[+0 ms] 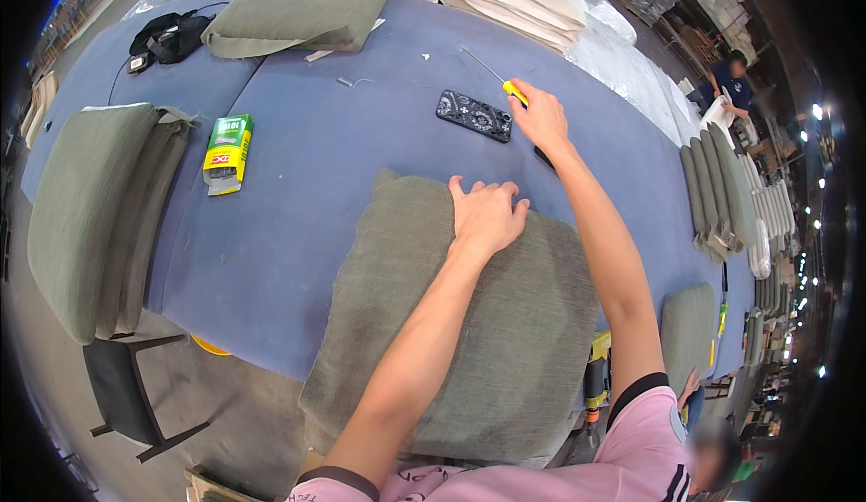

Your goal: The person cuts a piece of gray fabric using a seam ripper and then trims the edges with scissors. They fold the fabric and continue trimming the edges to shape it.

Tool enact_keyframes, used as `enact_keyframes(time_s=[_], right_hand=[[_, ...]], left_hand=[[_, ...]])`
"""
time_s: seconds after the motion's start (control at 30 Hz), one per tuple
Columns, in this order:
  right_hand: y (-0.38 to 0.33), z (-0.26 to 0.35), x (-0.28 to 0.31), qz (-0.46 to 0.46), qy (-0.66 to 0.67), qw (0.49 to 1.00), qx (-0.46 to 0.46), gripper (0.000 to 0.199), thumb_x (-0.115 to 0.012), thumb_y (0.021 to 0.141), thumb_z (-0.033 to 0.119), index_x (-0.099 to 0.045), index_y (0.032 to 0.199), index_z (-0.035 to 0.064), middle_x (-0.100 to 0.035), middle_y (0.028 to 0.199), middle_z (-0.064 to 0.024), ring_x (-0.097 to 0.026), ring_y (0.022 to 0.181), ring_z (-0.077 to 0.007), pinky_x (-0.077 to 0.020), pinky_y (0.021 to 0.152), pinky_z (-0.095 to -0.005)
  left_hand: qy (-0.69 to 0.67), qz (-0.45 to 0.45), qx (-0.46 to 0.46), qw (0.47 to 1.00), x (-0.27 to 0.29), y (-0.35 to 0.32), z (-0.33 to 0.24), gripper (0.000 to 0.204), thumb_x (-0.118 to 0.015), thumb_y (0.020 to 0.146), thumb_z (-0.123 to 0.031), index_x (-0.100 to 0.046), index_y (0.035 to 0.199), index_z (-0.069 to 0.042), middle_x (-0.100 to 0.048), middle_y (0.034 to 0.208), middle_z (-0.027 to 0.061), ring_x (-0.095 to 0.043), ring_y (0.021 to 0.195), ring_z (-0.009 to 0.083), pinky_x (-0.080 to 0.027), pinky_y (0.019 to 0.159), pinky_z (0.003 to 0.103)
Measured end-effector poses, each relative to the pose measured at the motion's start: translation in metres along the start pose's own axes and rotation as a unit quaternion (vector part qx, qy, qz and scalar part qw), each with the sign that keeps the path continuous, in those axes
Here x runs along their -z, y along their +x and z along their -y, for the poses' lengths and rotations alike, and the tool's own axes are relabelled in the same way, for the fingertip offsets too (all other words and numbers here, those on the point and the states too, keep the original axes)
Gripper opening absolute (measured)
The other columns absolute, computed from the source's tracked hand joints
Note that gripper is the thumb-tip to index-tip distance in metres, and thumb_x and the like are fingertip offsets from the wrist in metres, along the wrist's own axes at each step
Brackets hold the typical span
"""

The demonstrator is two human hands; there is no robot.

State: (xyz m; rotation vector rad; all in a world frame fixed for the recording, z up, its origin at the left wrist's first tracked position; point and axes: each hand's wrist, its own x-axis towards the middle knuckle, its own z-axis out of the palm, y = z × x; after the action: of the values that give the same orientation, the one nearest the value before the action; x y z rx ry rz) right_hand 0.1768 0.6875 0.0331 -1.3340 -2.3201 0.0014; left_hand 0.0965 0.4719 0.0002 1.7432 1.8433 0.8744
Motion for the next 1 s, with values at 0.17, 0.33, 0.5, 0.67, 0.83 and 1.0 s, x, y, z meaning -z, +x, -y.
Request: enact_keyframes(time_s=[0.17,0.33,0.5,0.67,0.83,1.0], right_hand=[[-0.002,-0.007,0.007,0.037,-0.001,0.998,-0.041,0.038,-0.068,0.099,0.033,-0.073,0.135,0.0221,-0.078,0.112,-0.0174,-0.073,0.106,-0.0406,-0.0574,0.089,-0.0527],[-0.047,-0.010,0.033,0.001,0.027,1.000,-0.001,0.039,-0.068,0.099,0.032,-0.072,0.137,0.0214,-0.078,0.112,-0.0169,-0.073,0.106,-0.0404,-0.0571,0.089,-0.0514],[-0.075,-0.013,0.041,0.056,0.034,0.997,-0.035,0.039,-0.068,0.099,0.031,-0.073,0.136,0.0200,-0.079,0.112,-0.0171,-0.073,0.106,-0.0403,-0.0568,0.091,-0.0516],[-0.075,-0.031,0.048,0.023,0.024,0.998,-0.055,0.039,-0.068,0.099,0.032,-0.074,0.136,0.0193,-0.079,0.117,-0.0168,-0.073,0.110,-0.0403,-0.0569,0.095,-0.0502],[-0.074,-0.041,0.048,0.050,-0.006,0.994,-0.095,0.040,-0.067,0.099,0.031,-0.074,0.136,0.0186,-0.078,0.120,-0.0168,-0.073,0.112,-0.0408,-0.0566,0.097,-0.0495],[-0.049,-0.044,0.033,0.014,0.024,0.998,-0.057,0.040,-0.067,0.098,0.033,-0.074,0.135,0.0188,-0.078,0.120,-0.0165,-0.073,0.113,-0.0408,-0.0563,0.098,-0.0497]], left_hand=[[0.001,-0.008,0.000,1.000,-0.002,0.000,0.001,0.036,-0.061,0.105,-0.038,-0.080,0.121,-0.011,-0.082,0.098,0.0083,-0.072,0.113,0.0267,-0.025,0.122,0.061],[0.011,-0.018,-0.003,1.000,-0.003,0.002,0.008,0.036,-0.062,0.105,-0.039,-0.079,0.120,-0.012,-0.082,0.095,0.0080,-0.073,0.111,0.0270,-0.026,0.121,0.061],[0.005,-0.027,-0.005,1.000,-0.004,0.002,0.007,0.036,-0.062,0.105,-0.040,-0.080,0.118,-0.012,-0.081,0.090,0.0078,-0.073,0.108,0.0271,-0.026,0.120,0.061],[0.002,-0.027,-0.010,1.000,-0.007,0.003,0.004,0.036,-0.062,0.105,-0.040,-0.080,0.118,-0.012,-0.079,0.087,0.0069,-0.072,0.109,0.0267,-0.026,0.121,0.060],[0.009,-0.017,0.000,1.000,-0.004,0.002,0.005,0.036,-0.062,0.105,-0.040,-0.080,0.118,-0.012,-0.080,0.088,0.0070,-0.072,0.109,0.0263,-0.026,0.121,0.060],[0.018,-0.047,-0.014,0.999,-0.009,0.001,0.009,0.035,-0.062,0.105,-0.039,-0.079,0.118,-0.011,-0.081,0.097,0.0089,-0.072,0.109,0.0268,-0.026,0.120,0.061]])
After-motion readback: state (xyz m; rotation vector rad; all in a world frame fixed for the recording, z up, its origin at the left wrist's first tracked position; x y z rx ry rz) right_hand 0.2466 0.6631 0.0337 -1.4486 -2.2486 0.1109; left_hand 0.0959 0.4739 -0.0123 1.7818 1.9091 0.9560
